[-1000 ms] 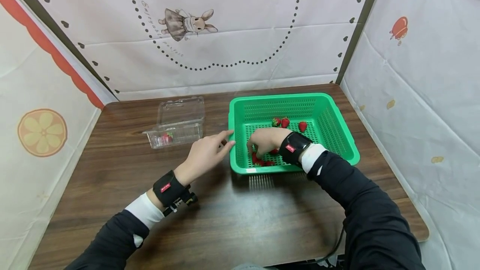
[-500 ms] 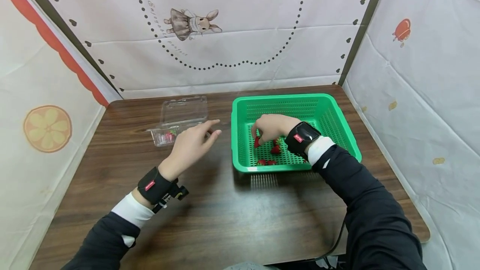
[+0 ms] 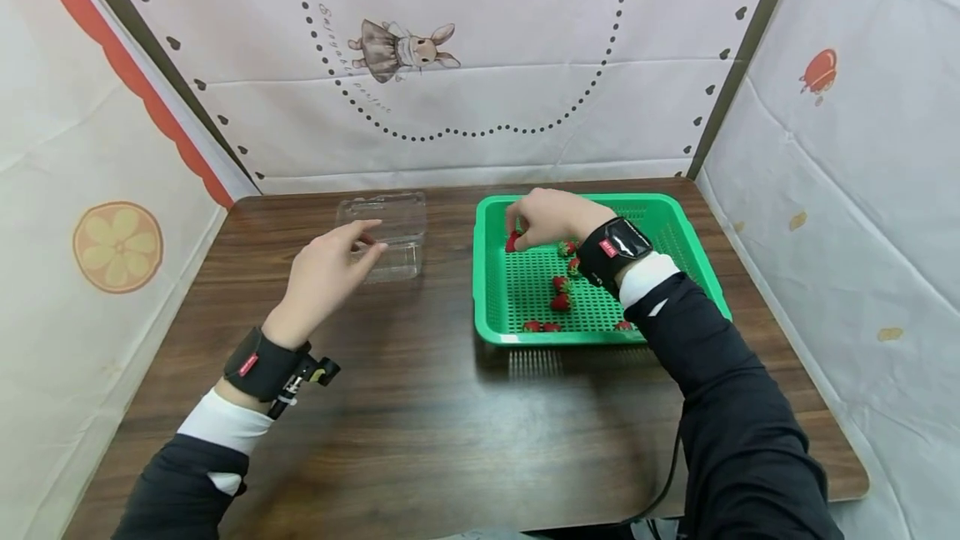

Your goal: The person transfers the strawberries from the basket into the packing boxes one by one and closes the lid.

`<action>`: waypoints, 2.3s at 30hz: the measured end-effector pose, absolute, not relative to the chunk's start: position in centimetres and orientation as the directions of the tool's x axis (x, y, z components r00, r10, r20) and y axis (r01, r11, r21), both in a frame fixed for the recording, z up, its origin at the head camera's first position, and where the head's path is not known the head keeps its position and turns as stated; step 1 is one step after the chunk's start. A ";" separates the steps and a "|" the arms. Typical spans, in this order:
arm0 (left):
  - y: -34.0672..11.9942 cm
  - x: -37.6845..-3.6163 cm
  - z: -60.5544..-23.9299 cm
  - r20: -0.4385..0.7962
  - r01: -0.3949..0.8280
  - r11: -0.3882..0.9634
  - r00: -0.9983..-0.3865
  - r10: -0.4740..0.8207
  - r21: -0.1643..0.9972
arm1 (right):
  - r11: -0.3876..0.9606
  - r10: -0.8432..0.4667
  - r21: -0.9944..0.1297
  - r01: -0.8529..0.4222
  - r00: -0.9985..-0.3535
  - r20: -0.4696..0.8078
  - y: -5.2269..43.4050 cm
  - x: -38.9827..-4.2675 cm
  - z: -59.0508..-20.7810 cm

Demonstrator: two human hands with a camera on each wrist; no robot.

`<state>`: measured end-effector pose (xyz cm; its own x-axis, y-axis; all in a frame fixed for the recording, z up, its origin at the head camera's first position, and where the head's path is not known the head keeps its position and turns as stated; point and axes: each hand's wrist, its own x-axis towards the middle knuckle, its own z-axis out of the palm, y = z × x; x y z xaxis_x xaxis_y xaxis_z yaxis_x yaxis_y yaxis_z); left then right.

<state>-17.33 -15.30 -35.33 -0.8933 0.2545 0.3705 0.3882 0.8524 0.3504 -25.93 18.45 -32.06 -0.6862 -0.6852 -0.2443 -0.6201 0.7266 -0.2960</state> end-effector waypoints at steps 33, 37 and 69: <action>-24.4 -16.2 -37.6 0.170 0.223 0.889 -0.971 0.167 0.400 | 0.624 -0.778 -0.258 -0.737 -0.618 -0.116 9.2 -28.6 -29.9; -24.3 -16.0 -38.1 0.187 0.239 0.892 -0.966 0.178 0.383 | 0.614 -0.787 -0.235 -0.754 -0.607 -0.110 8.3 -28.8 -30.2; -24.0 -11.4 -42.5 0.162 0.264 0.910 -0.962 0.221 0.319 | 0.537 -0.842 -0.175 -0.825 -0.511 -0.175 -2.3 -29.3 -35.3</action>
